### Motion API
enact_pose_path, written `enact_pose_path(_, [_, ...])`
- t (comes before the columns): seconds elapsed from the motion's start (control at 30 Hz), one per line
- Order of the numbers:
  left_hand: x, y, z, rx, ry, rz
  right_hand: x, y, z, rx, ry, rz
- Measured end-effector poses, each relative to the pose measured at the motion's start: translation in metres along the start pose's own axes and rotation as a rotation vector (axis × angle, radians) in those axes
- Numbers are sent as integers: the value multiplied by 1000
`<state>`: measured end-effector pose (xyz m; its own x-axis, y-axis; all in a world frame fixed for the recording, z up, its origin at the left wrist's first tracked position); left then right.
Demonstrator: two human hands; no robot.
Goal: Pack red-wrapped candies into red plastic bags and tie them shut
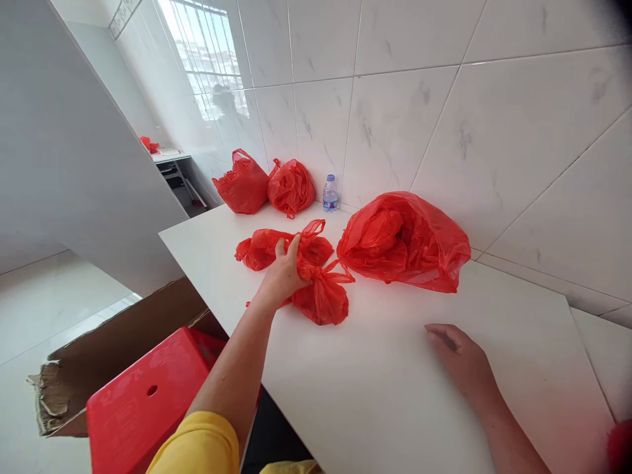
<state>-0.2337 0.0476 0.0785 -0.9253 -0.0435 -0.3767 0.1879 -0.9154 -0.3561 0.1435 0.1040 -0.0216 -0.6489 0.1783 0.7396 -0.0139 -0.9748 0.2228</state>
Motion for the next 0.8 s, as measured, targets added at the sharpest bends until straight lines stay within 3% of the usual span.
enact_pose_path(0.23, [36,-33,-43,155,45,152,-4,-4,2,-55,65,19])
enact_pose_path(0.37, [52,-41,-57,113,19,191,-5,-8,3,-76,104,36])
enact_pose_path(0.53, [53,-36,-61,54,30,158,-8,-9,1,-82,138,38])
enact_pose_path(0.8, [38,-5,-48,-121,113,110,-10,-10,1,-80,157,-3])
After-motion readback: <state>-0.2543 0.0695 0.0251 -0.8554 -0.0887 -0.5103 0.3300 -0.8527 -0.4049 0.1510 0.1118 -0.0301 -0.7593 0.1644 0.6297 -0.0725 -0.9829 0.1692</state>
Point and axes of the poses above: each hand's wrist, its own y-axis away from the middle knuckle, its own z-axis out of the back of the hand, x = y × z, the point moved 5 cm from there along -y, towards the middle knuckle, and after that the axes turned 11 degrees about -z, right-handed, at the moved point
